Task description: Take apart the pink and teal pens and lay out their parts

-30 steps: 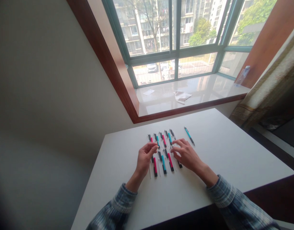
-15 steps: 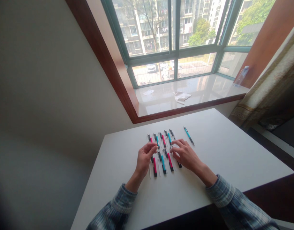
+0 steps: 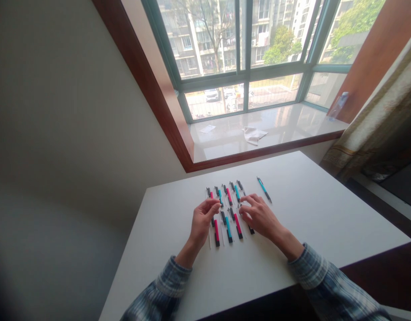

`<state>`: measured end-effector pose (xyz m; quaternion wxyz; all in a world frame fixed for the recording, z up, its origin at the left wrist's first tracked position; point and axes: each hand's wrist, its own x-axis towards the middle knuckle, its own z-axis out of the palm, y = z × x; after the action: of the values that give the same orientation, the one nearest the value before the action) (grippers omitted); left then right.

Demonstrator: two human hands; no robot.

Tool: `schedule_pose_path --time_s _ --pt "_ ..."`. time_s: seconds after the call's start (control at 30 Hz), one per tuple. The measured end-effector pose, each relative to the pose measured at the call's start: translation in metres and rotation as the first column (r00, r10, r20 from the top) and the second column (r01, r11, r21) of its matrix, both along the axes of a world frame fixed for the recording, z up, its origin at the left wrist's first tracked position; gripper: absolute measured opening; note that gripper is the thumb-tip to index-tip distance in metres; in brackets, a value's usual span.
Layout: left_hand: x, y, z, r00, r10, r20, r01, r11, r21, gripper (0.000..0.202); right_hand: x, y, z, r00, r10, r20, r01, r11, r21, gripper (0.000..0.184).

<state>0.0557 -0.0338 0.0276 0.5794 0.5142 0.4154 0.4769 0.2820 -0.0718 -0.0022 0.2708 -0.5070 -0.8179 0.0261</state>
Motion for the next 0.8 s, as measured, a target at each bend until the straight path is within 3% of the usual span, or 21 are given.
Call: schedule_pose_path --time_s 0.67,0.8 --pt "0.0004 0.0006 -0.0019 1.000 0.009 0.026 -0.009 1.000 -0.011 0.023 0.0006 -0.0010 -0.0004 1.000 -0.004 0.003 0.004 1.000 0.000 0.013" --pt "0.0003 0.0011 -0.0040 0.999 0.020 0.037 -0.019 0.999 -0.026 0.024 0.0019 0.0003 0.0022 0.996 -0.006 -0.090 0.009 1.000 0.025 0.018"
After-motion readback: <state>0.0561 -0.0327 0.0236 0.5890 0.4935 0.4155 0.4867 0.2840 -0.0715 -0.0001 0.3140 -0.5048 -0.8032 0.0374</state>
